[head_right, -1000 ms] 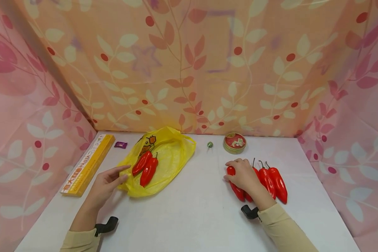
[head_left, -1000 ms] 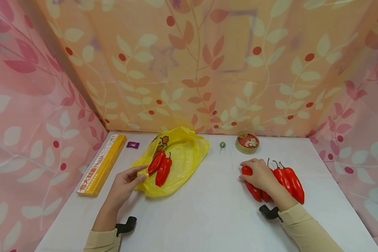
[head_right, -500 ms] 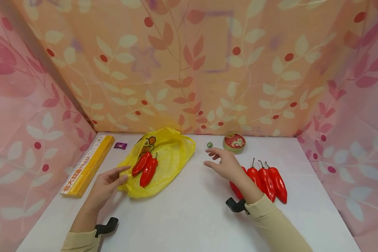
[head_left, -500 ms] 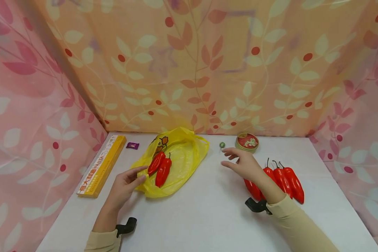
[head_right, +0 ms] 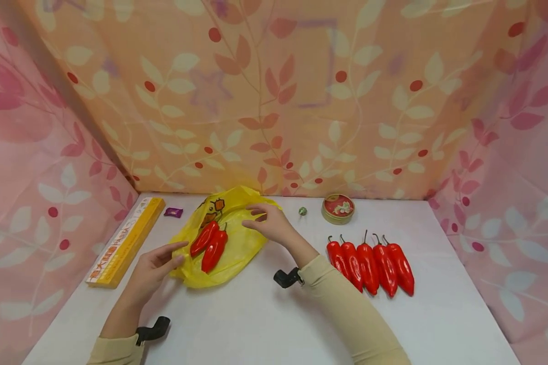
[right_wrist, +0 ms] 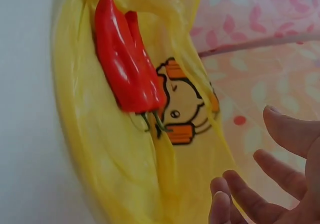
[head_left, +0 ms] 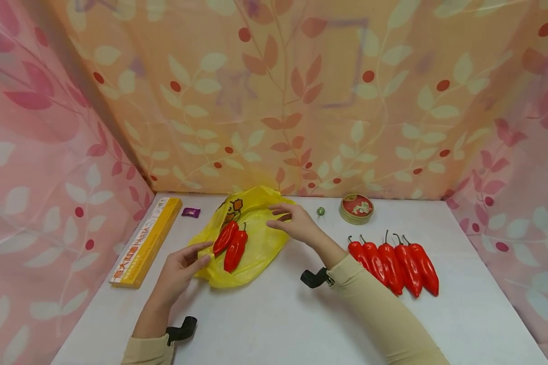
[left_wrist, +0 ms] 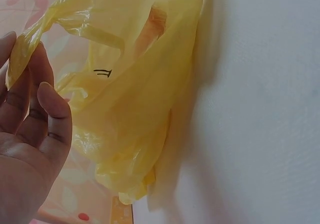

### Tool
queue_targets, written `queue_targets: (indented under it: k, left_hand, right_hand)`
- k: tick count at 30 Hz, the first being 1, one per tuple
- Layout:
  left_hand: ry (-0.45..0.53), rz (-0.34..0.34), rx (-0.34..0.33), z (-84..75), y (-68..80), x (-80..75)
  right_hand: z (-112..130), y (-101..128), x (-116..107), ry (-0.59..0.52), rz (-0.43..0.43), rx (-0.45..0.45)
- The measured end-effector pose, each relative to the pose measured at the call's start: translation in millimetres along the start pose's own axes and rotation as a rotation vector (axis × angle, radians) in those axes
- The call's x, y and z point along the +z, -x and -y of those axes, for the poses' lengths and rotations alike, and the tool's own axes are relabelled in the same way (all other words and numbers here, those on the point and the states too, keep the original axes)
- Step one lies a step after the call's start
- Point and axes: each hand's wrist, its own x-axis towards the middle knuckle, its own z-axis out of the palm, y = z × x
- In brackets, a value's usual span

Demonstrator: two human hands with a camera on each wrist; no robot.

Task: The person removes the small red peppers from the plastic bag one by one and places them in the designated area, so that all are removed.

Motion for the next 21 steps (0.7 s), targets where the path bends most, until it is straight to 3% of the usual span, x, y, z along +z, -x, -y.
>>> queue_targets:
  k: [11,21]
  left_hand:
    - [0.003,-0.005,-0.001,0.2,1.7,-1.8]
    - [-0.020,0.001,0.011,-2.1,2.4,-2.9]
  right_hand:
    - [-2.6,-45.7,66.9,-0.110,0.080,0.135]
    - [-6.9,-51.3,99.7,-0.057,0.089,0.237]
